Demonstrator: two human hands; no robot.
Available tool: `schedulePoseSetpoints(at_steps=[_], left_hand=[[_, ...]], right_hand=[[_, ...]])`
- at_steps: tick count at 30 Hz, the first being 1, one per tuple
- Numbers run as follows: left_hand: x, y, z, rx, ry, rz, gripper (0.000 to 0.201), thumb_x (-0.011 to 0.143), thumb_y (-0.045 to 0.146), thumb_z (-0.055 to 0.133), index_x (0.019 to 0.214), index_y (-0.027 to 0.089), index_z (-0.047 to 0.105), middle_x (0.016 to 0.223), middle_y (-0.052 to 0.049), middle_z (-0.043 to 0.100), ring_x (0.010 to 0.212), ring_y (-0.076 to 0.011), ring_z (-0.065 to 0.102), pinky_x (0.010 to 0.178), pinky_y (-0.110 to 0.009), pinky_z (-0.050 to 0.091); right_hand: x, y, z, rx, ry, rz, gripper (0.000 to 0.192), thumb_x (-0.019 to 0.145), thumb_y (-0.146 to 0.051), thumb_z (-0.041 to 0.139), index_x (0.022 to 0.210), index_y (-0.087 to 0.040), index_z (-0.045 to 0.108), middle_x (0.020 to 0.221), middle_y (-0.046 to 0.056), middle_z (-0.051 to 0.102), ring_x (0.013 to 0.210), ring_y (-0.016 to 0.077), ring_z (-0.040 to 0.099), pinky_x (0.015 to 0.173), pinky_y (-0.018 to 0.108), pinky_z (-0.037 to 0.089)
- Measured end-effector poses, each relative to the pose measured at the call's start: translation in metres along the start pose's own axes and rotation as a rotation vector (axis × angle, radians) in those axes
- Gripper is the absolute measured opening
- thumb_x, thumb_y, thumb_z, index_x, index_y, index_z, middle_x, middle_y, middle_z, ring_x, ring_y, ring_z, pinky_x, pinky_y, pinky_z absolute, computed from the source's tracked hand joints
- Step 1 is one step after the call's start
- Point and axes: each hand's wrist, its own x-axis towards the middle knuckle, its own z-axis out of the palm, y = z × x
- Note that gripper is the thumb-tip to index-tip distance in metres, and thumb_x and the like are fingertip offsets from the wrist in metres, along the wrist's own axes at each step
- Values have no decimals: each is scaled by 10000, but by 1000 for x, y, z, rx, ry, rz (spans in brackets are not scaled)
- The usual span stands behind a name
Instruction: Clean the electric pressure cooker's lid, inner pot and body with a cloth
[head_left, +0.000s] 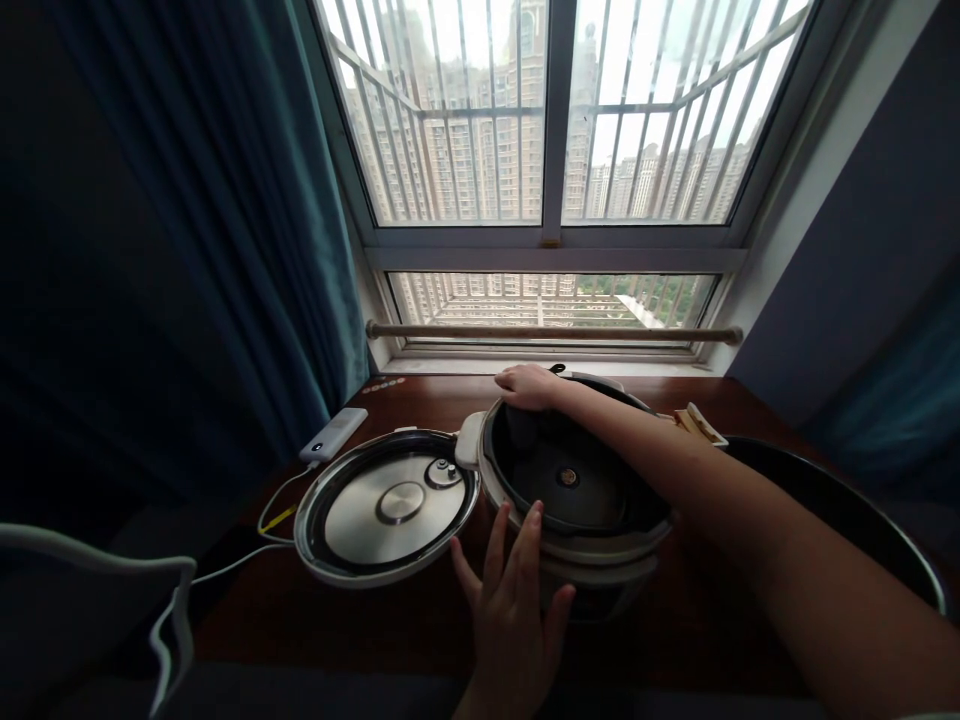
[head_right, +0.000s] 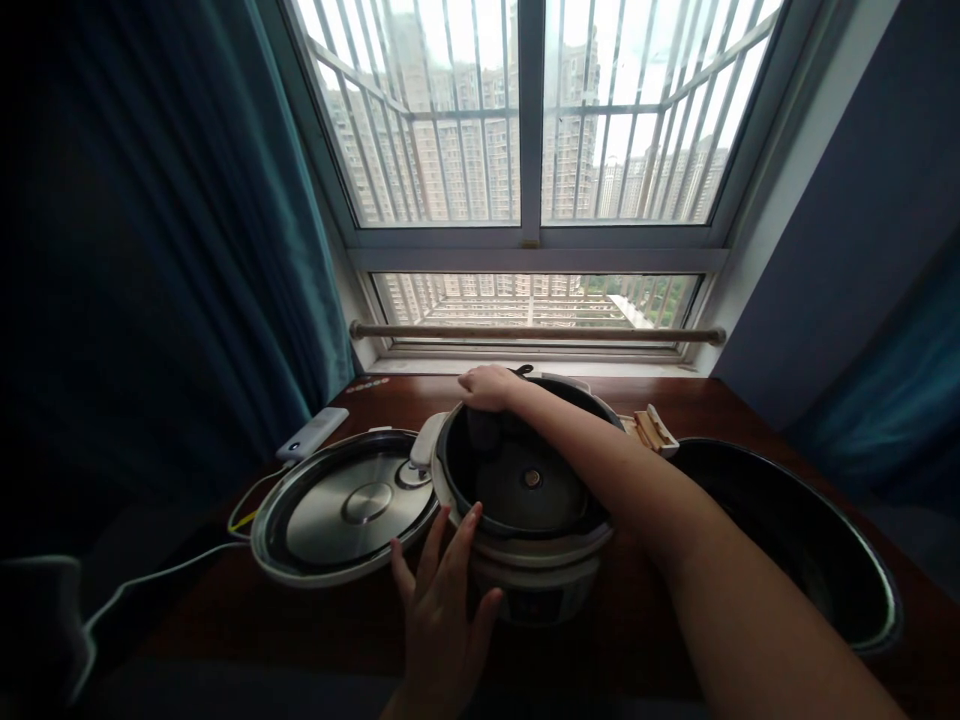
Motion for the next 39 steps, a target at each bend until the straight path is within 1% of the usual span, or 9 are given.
schedulePoseSetpoints(at_steps=[6,10,14,18,22,26,32,37,39], left_hand=[[1,2,-2,0,-28,-17,615,875,347,431,1407,150,192,1281,-123,524,1321,-271,263,1053,-578,-10],[0,0,-8,-165,-109,-101,556,909,401,292,1412,193,179,1359,-119,439,1346,-265,204,1060,-574,11],[-5,-3,-15,-369,-103,-187,551,911,453,186,1411,221,174,1389,-113,400,1349,-251,199,1081,-536,75],[-14,-11,-20,-328,35,-279,574,905,461,190,1413,192,177,1365,-143,424,1340,-261,225,1079,-538,93],[-22,-24,-31,-317,72,-356,554,912,444,190,1403,189,217,1394,-140,384,1348,-255,199,1079,-524,121],[-26,-32,-38,-347,47,-415,534,915,437,216,1396,205,239,1415,-117,356,1361,-247,152,1086,-522,109],[-16,-26,-33,-209,-13,-268,496,925,372,242,1401,236,220,1447,-91,301,1370,-250,106,1073,-567,48],[7,-14,-26,-40,-61,-64,505,901,361,351,1378,200,298,1408,-92,373,1361,-295,118,1042,-603,-31],[14,-9,-23,-14,-73,-21,498,892,383,376,1350,188,357,1378,-84,419,1354,-312,135,1030,-611,-70]], right_hand=[[-29,59,2,42,0,344,287,763,-273,441,885,-111,644,1000,183,628,943,276,566,756,333,389],[-44,74,-2,154,68,412,252,724,-238,427,788,-101,628,894,160,625,878,254,557,718,309,383],[-36,38,-9,383,126,273,223,733,-214,335,724,-130,542,712,35,548,729,149,504,626,228,367],[-25,-28,-7,609,94,61,101,668,-198,366,682,-157,458,657,-28,464,670,98,450,595,185,362],[-45,-73,-6,947,41,-146,55,596,-204,404,633,-169,382,630,-37,397,618,90,384,561,197,333],[-93,-77,-10,1075,-128,-342,74,584,-200,427,616,-171,366,603,-45,345,591,90,332,536,213,282],[-163,-64,-28,792,-218,-447,125,597,-131,462,622,-179,349,651,-42,359,628,93,345,593,226,284],[-180,-56,-37,723,-300,-436,140,595,-117,478,597,-177,351,645,-41,370,612,91,332,578,230,274],[-177,-48,-30,856,-287,-284,112,589,-137,492,631,-175,395,657,-38,394,629,93,363,582,218,300]])
